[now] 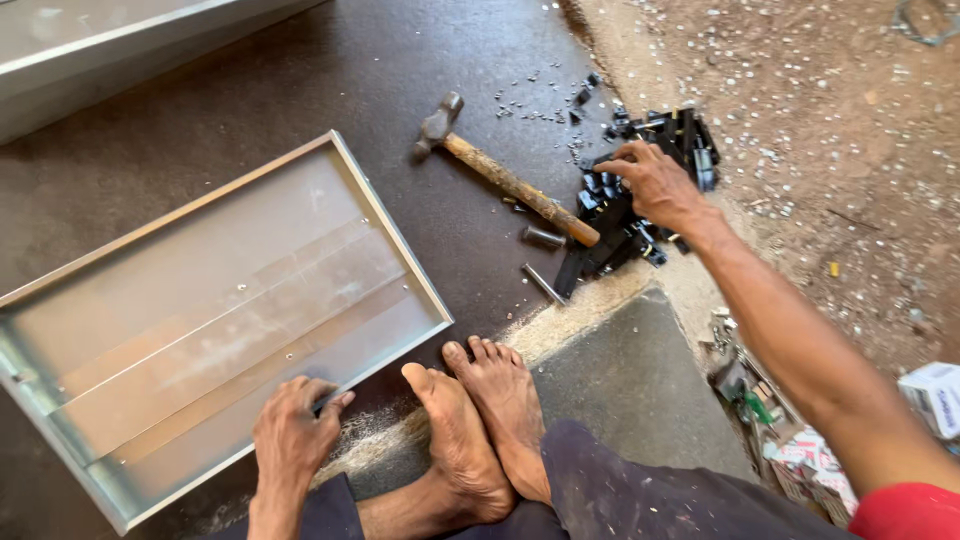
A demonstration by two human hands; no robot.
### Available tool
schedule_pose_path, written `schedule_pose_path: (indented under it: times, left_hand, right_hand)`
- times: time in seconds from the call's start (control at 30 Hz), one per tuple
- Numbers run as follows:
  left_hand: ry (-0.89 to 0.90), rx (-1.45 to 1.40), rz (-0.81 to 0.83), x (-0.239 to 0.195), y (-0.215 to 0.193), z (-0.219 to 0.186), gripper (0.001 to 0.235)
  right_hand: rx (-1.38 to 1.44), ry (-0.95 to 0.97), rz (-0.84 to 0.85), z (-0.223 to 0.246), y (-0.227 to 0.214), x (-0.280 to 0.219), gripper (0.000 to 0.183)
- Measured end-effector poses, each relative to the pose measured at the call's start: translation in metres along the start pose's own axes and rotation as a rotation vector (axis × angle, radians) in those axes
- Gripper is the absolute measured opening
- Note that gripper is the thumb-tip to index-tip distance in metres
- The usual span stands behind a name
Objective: The person assembles metal enclosures by positioning hinges and brackets against the metal frames and hammering them into place. The person handles multiple metal boxes, attaching components by hand and with a hammer while sitting on the floor.
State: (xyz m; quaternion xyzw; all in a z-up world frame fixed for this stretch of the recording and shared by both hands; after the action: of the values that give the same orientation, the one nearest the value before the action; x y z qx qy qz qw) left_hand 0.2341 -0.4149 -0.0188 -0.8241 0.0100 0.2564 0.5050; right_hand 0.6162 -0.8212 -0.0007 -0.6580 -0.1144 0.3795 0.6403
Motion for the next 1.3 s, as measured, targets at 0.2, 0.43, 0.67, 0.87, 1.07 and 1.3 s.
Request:
schedule_pose_path:
  times: [0.2,0.43,0.67,0.87,1.07,1.3]
  left_hand:
    - [0.137,-0.408,-0.036,0.034,-0.042,-0.076,0.024]
    - [0.471,-0.849,-0.051,0.093,-0.043,-0.226,0.047]
    - [0.077,-1.009,0.218,0.131,-0.017,-0.174,0.040]
    - [0.308,-0.002,-0.498,0.140,-0.110,-0.078,0.046]
    - [0.197,-0.356,-0.446,0.161,-0.102,-0.035,0.049]
    - [0.249,-0.534,-0.407,0.190,-0.097,-0.049,0.042]
  right_hand:
    - [0.078,0.050,0.136,-0.006,-0.009,0.009,0.016]
    - [0.955,0.164,-0.085,0.076,-0.043,-0.007,0.047]
    - [0.691,0.318,0.199,0.101,-0.058,0.014,0.024]
    - [0.429,-0.034,-0.346,0.058,-0.059,0.087,0.022]
    - [0.404,0.101,-0.445,0.028,-0.027,0.131,0.016]
    - [0.574,-0.053,-0.463,0.077,-0.051,0.127,0.008]
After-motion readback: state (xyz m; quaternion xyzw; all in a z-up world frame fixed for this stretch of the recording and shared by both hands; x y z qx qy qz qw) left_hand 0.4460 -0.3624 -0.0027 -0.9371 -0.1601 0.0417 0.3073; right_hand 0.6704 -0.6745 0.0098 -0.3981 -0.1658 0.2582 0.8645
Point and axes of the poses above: each hand's wrist, its own x-axis towards the middle knuckle, its own y-axis out of the palm, z = x × y, the point moved 9 cm from there along x, towards the middle knuckle, and after that the axes turned 7 degrees about z, right-handed, at the moved point
